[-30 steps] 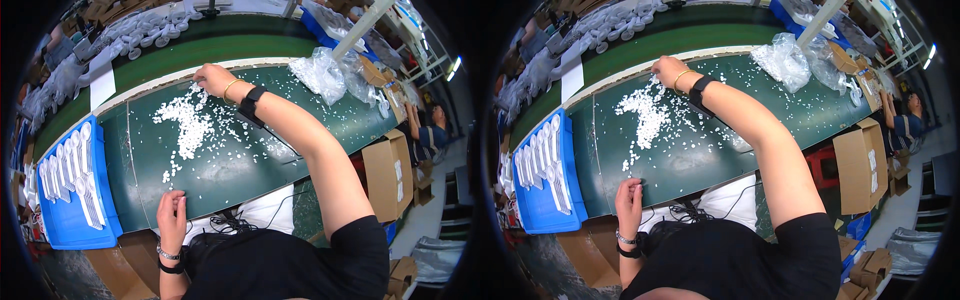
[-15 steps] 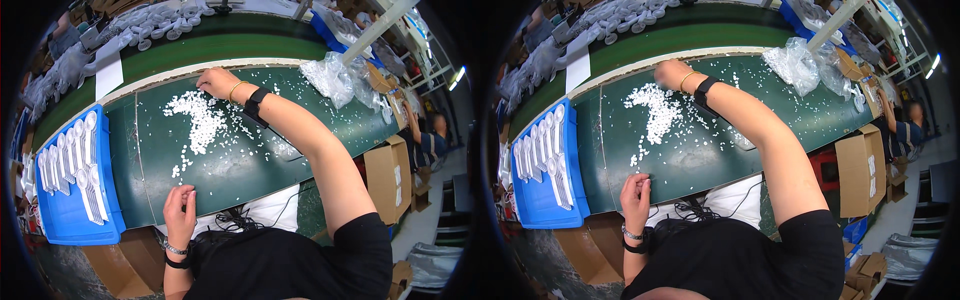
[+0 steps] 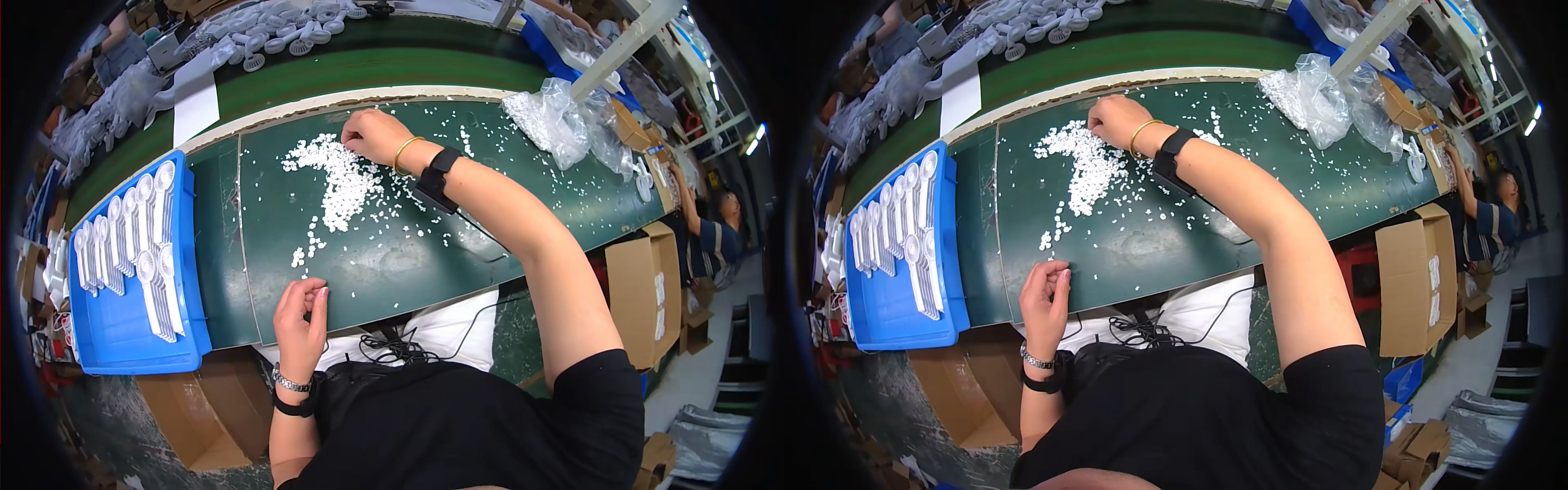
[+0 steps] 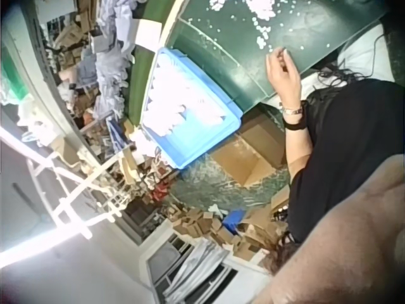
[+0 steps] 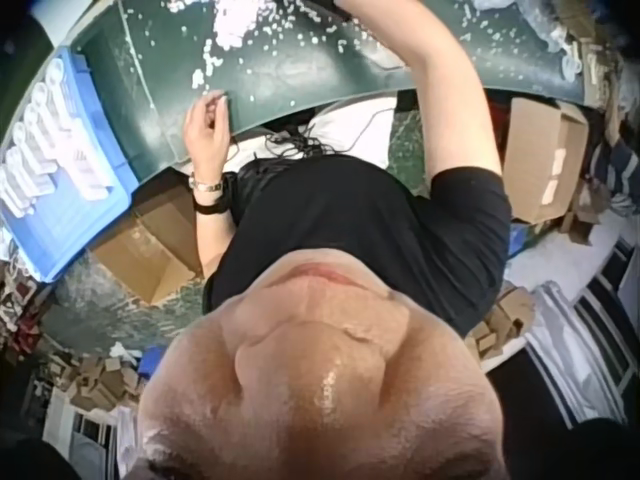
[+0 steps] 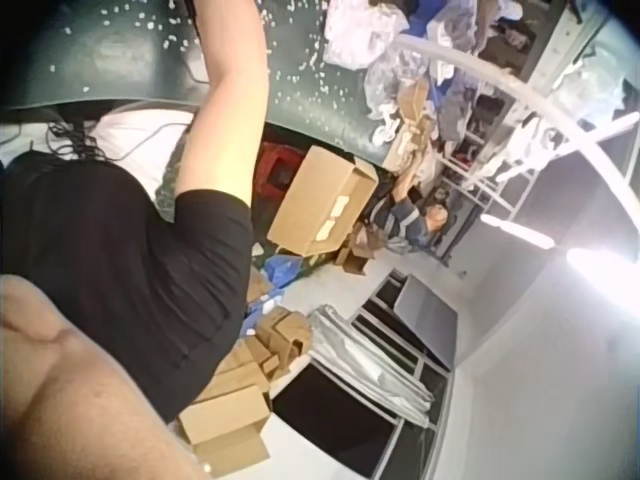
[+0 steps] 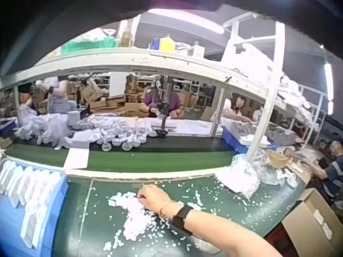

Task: Assembling and inspecting handheld electric fans at a factory assembly line.

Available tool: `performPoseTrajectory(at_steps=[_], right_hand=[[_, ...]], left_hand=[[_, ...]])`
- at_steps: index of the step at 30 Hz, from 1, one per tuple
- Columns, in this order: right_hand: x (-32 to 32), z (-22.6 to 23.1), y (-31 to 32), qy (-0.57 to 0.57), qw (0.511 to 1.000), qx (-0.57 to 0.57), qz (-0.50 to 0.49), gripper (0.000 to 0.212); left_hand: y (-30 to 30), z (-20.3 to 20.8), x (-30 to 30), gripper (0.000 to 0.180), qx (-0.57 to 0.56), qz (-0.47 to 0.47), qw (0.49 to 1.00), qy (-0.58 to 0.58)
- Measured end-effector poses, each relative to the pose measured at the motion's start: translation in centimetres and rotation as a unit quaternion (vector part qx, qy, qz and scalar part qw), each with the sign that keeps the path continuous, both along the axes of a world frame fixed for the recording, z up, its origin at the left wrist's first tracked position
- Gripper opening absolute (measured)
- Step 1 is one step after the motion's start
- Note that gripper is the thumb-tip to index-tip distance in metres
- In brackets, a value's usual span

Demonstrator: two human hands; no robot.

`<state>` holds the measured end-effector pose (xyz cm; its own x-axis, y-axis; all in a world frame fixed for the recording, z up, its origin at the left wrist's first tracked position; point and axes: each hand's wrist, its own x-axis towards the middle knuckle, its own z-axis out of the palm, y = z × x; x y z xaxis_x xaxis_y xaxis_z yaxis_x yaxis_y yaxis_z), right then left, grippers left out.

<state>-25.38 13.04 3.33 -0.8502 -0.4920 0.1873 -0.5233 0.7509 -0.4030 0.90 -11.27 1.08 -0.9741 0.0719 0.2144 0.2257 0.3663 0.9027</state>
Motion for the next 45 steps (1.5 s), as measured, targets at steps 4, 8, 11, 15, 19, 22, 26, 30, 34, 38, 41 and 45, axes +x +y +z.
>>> performPoseTrajectory(at_steps=[4,8,11,15,19,22,26,30,34,38,41,45], right_hand=[[1.0,0.2,0.4,0.005,0.999,-0.041,-0.020,0.012],[1.3,0.2,0.7,0.004,0.999,-0.037,-0.034,0.014],[1.0,-0.5,0.9,0.027,0.998,-0.048,-0.026,0.012],[3.4,2.0,0.7,0.048,0.998,-0.047,-0.016,0.012],[6.2,-1.0,-1.2,0.028,0.996,-0.041,0.080,0.011],[9.8,-1.7,-3.6,0.041,0.995,0.034,0.089,0.011],[11.7,-0.9,-3.2,0.098,0.993,0.027,0.067,0.010],[11.6,-0.9,-3.0,0.127,0.989,0.042,0.063,0.009],[10.4,-1.9,-3.7,0.141,0.987,0.054,0.058,0.008],[10.2,-1.9,-4.0,0.154,0.984,0.062,0.070,0.008],[10.2,-1.6,-3.9,0.148,0.984,0.075,0.070,0.008],[9.9,-2.3,-4.2,0.173,0.979,0.083,0.072,0.010]], left_hand=[[-0.1,-0.1,0.1,0.008,-0.003,0.002,1.000,0.005],[-0.3,-0.5,0.3,0.008,-0.008,0.006,1.000,0.004],[-0.1,-0.4,-0.2,0.009,-0.012,0.008,1.000,-0.001],[-0.1,0.0,0.2,0.010,-0.001,0.006,1.000,0.000],[-0.2,-1.2,-0.6,0.011,-0.023,-0.006,1.000,-0.009],[-0.7,-1.8,0.1,0.011,0.004,0.008,1.000,-0.013],[-0.2,-1.2,0.2,0.011,0.024,-0.007,1.000,-0.014],[0.3,-1.3,0.1,0.010,0.021,-0.008,1.000,-0.011],[-0.4,-2.6,-0.4,0.009,0.012,-0.005,1.000,0.001],[-0.5,-2.6,-0.5,0.009,0.005,0.003,1.000,0.000],[-0.4,-2.6,-0.5,0.009,0.005,0.002,1.000,-0.002],[-0.4,-2.6,-0.5,0.008,0.009,0.002,1.000,-0.007]])
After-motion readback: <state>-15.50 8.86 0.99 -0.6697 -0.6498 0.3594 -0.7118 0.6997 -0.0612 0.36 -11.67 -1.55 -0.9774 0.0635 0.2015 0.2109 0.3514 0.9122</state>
